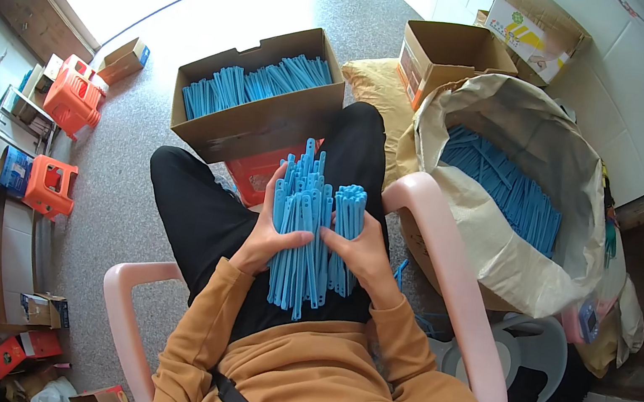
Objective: The person gathers blue plastic components from a large bag and a cardboard box, then sorts and bundles them by hand. They repeatedly align the pieces into groups before placing the completed bundles into a separate box.
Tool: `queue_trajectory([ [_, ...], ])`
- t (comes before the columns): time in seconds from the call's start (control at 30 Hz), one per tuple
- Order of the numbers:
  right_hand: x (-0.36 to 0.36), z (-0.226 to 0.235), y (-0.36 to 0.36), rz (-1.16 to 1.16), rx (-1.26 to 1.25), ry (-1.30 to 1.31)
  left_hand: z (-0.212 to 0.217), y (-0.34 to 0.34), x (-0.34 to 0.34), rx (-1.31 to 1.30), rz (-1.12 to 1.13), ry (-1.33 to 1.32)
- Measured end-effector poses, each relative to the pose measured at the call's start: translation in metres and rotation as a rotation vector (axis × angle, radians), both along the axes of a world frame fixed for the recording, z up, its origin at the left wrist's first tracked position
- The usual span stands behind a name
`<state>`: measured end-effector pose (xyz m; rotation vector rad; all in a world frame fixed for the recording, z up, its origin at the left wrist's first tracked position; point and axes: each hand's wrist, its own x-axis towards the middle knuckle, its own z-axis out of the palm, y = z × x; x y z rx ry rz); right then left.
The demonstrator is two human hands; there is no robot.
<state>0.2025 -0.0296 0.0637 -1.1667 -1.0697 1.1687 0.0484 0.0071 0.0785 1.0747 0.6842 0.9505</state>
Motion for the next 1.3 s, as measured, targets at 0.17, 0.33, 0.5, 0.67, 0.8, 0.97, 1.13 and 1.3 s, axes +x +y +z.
queue_trajectory([
  [0.17, 0.003, 0.01, -0.008, 0.044, -0.033, 0.049, 0.004, -0.007, -0.003, 0.095, -0.006, -0.087],
  [0.33, -0.001, 0.002, -0.005, 0.124, -0.114, 0.194, -0.01, -0.009, -0.008, 0.07, -0.012, -0.121],
  [0.5, -0.002, 0.003, 0.006, 0.166, -0.098, 0.182, -0.013, -0.008, -0.011, -0.028, 0.028, -0.226],
  [0.67, -0.002, 0.015, 0.008, 0.18, -0.151, 0.138, -0.021, -0.011, -0.015, -0.087, 0.079, -0.323],
  [0.8, 0.003, 0.015, 0.025, 0.311, -0.218, 0.053, -0.016, -0.014, -0.02, -0.121, 0.092, -0.35],
  [0.97, -0.001, 0.021, 0.027, 0.368, -0.282, 0.173, -0.031, -0.008, -0.019, -0.078, 0.112, -0.324],
  [1.13, -0.002, 0.019, 0.031, 0.344, -0.297, 0.223, -0.03, -0.008, -0.017, -0.092, 0.092, -0.338],
  [1.3, -0.004, -0.012, 0.04, 0.357, -0.275, 0.45, -0.037, 0.0, -0.021, -0.124, 0.092, -0.342],
])
